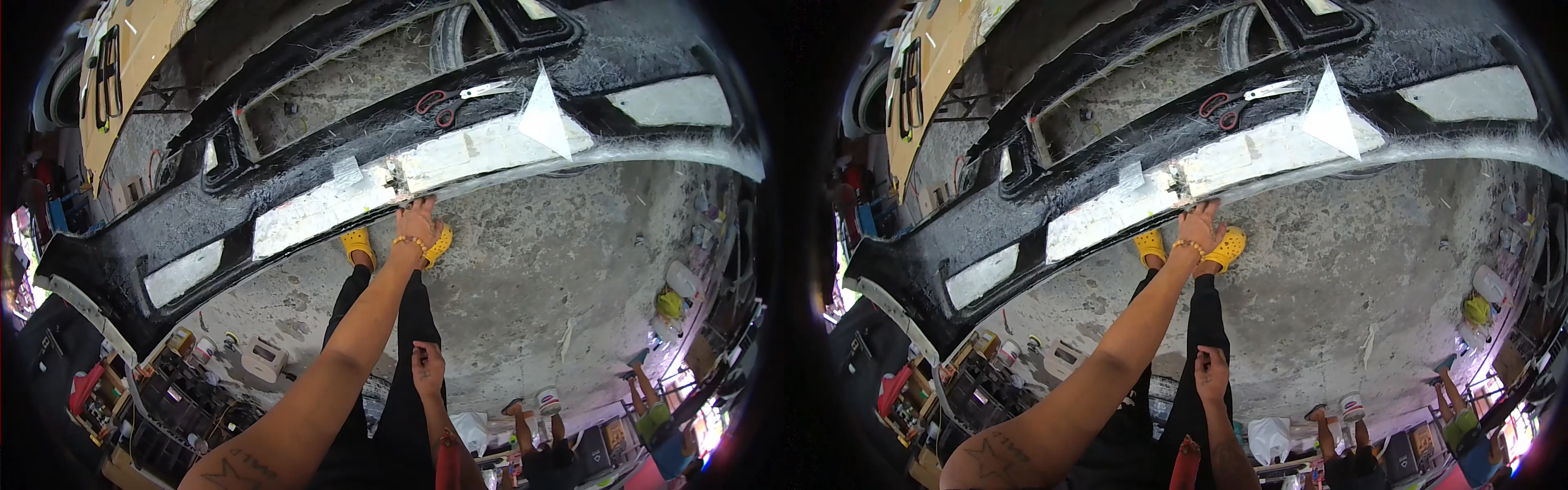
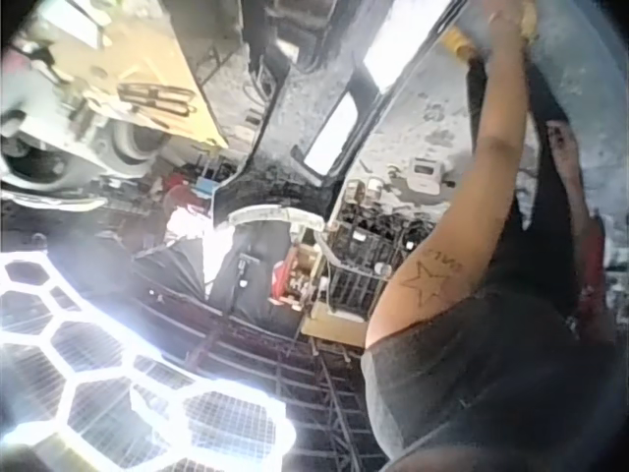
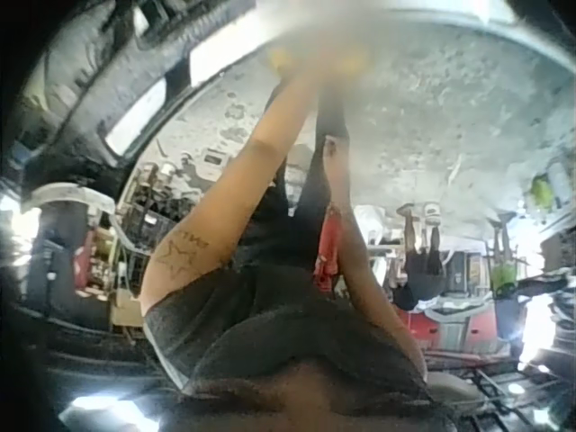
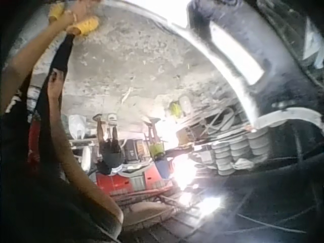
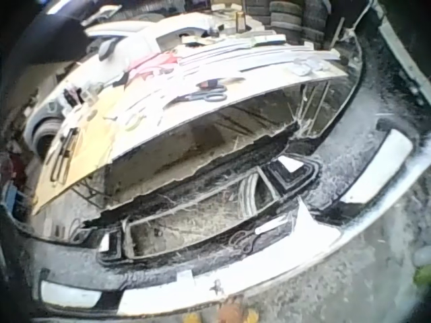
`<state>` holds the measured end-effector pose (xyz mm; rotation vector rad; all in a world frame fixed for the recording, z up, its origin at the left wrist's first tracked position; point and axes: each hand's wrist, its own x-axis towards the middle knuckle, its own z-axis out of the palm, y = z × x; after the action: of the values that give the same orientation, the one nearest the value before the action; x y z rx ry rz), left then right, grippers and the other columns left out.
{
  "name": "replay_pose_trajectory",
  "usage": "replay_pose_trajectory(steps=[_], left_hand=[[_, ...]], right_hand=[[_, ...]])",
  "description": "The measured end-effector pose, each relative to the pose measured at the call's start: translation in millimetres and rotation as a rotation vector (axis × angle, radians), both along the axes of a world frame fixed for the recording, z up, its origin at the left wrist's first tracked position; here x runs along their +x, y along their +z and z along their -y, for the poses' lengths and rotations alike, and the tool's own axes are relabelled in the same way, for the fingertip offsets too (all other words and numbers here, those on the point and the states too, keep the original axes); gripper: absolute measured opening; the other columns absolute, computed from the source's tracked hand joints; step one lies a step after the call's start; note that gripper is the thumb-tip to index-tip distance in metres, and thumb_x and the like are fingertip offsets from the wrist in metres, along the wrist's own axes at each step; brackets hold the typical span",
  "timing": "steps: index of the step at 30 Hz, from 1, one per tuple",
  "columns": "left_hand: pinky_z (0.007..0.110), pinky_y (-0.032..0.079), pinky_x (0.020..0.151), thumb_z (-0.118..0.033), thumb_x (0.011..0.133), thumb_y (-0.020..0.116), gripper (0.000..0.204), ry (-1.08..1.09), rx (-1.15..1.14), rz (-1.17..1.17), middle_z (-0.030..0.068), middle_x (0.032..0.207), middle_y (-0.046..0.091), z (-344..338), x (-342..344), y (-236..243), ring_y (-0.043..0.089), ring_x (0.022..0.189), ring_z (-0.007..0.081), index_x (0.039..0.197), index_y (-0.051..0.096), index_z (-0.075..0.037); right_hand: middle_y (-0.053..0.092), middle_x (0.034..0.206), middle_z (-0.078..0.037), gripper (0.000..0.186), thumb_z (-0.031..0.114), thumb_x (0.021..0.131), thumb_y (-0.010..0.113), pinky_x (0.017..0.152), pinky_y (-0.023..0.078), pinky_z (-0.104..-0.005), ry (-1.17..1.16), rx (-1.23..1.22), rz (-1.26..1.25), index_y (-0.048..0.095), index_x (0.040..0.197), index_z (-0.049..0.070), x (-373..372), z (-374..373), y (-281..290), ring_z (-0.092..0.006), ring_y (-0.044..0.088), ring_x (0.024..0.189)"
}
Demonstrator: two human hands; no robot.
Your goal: The person cuts a piece of bubble wrap with scissors and then applies strips of white fibrous material to a black car bumper. They press the material into place by hand, smoothing it over the surface.
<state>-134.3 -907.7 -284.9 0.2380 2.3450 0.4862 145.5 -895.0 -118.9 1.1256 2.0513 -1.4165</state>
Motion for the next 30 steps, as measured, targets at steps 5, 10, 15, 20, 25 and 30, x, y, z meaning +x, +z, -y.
replay_pose_trajectory(steps=[5,10,15,20,25,30], left_hand=[[0.055,0.035,0.105,-0.031,0.085,0.062,0.056,0.1,-0.096,-0.023,0.018,0.131,0.057,-20,-1,10,0.056,0.119,0.0363,0.136,0.053,-0.009],[0.053,0.037,0.105,-0.025,0.082,0.06,0.05,0.229,-0.042,-0.008,0.0215,0.118,0.064,-31,-3,11,0.059,0.112,0.0361,0.124,0.059,0.001],[0.052,0.036,0.106,-0.023,0.082,0.059,0.05,0.211,-0.014,-0.141,0.0223,0.118,0.063,-35,4,3,0.058,0.112,0.0372,0.123,0.057,0.005],[0.052,0.035,0.107,-0.024,0.083,0.059,0.051,0.181,0.01,-0.159,0.0228,0.118,0.063,-17,6,9,0.057,0.114,0.0371,0.124,0.055,0.007],[0.051,0.038,0.105,-0.021,0.083,0.059,0.049,0.187,-0.018,-0.271,0.0214,0.116,0.062,17,15,9,0.057,0.112,0.0367,0.123,0.055,0.007],[0.047,0.043,0.098,-0.007,0.077,0.068,0.049,0.374,0.265,-0.227,0.0207,0.121,0.058,62,-7,70,0.053,0.116,0.0384,0.124,0.056,-0.001]], right_hand=[[0.062,0.089,-0.009,0.017,-0.001,0.086,0.064,0.06,0.049,-0.0292,0.084,-0.005,-0.016,0.067,0.102,0.006,-5,-2,2,-0.0177,0.062,0.068],[0.061,0.087,-0.009,0.016,0.0,0.087,0.065,0.059,0.049,-0.0288,0.11,-0.007,-0.031,0.067,0.101,0.006,-7,-12,-5,-0.0168,0.061,0.066],[0.061,0.085,-0.009,0.016,-0.001,0.087,0.065,0.059,0.048,-0.028,0.139,-0.027,-0.02,0.067,0.101,0.006,-10,-17,-6,-0.0157,0.059,0.064],[0.061,0.086,-0.009,0.015,-0.001,0.087,0.064,0.059,0.047,-0.0277,0.15,-0.039,-0.032,0.067,0.101,0.005,-20,-21,-7,-0.0155,0.058,0.065],[0.061,0.087,-0.01,0.015,0.0,0.087,0.064,0.059,0.048,-0.0285,0.237,-0.046,-0.037,0.067,0.101,0.004,-29,-20,-3,-0.0169,0.06,0.065],[0.062,0.089,-0.011,0.015,0.002,0.088,0.065,0.06,0.049,-0.0291,0.197,-0.035,-0.025,0.067,0.103,0.004,-25,-24,-9,-0.0179,0.062,0.066]])
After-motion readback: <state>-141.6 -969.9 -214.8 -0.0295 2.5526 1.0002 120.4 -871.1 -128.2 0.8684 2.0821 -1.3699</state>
